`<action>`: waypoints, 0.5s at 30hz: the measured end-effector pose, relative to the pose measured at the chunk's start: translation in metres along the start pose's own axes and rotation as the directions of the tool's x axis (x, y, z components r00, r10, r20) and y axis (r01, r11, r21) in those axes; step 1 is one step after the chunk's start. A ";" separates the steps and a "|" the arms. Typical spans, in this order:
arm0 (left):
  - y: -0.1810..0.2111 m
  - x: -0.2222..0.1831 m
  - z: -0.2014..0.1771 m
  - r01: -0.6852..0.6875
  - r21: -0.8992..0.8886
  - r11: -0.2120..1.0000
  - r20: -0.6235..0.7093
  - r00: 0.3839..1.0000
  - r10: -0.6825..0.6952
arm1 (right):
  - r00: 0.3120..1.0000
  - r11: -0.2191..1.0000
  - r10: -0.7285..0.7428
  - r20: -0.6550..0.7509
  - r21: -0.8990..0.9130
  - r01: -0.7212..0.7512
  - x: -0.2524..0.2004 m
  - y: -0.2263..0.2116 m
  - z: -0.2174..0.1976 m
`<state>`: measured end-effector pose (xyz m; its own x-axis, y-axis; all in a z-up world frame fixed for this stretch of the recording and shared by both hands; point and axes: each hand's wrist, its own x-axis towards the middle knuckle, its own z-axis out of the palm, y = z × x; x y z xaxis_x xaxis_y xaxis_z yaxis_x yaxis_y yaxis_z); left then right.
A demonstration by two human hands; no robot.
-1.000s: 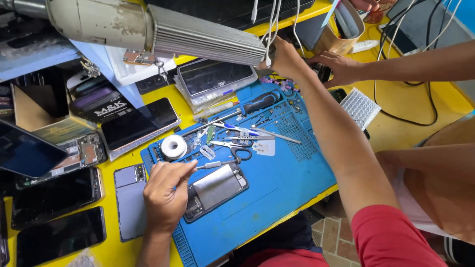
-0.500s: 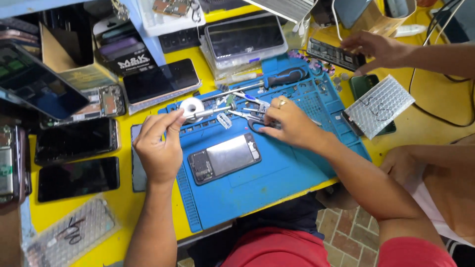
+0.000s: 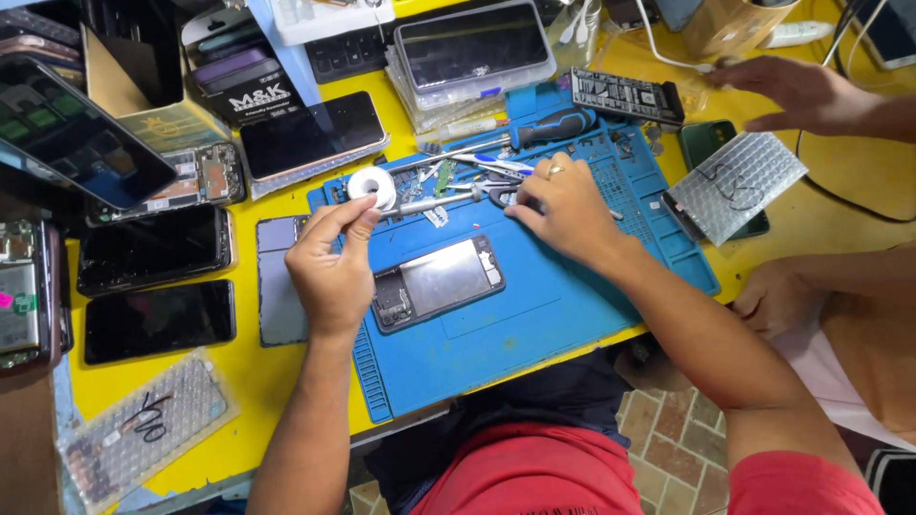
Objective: Disassembling a mobile phone by removing internal screws and prying the screen assembly from the frame on a repair mat.
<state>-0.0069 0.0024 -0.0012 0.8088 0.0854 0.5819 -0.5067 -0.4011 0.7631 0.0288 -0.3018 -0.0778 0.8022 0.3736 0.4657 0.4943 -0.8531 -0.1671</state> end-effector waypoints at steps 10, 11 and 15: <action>0.023 -0.041 0.032 0.343 -0.185 0.921 0.215 0.929 -0.302 | 0.890 -0.104 0.413 0.191 0.981 -0.163 -0.039 -0.077 -0.002; 0.027 -0.042 0.030 0.324 -0.131 0.937 0.268 0.921 -0.281 | 0.881 -0.098 0.447 0.156 0.987 -0.125 -0.040 -0.079 -0.004; 0.053 -0.057 0.006 0.057 0.024 0.998 0.249 0.967 -0.061 | 0.863 -0.049 0.488 0.133 0.991 -0.125 -0.041 -0.052 -0.025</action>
<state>-0.0780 -0.0295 0.0039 0.8870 -0.1202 0.4459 -0.4527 -0.4176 0.7878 -0.0380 -0.2818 -0.0664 0.9778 -0.0455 0.2046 0.2072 0.3556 -0.9114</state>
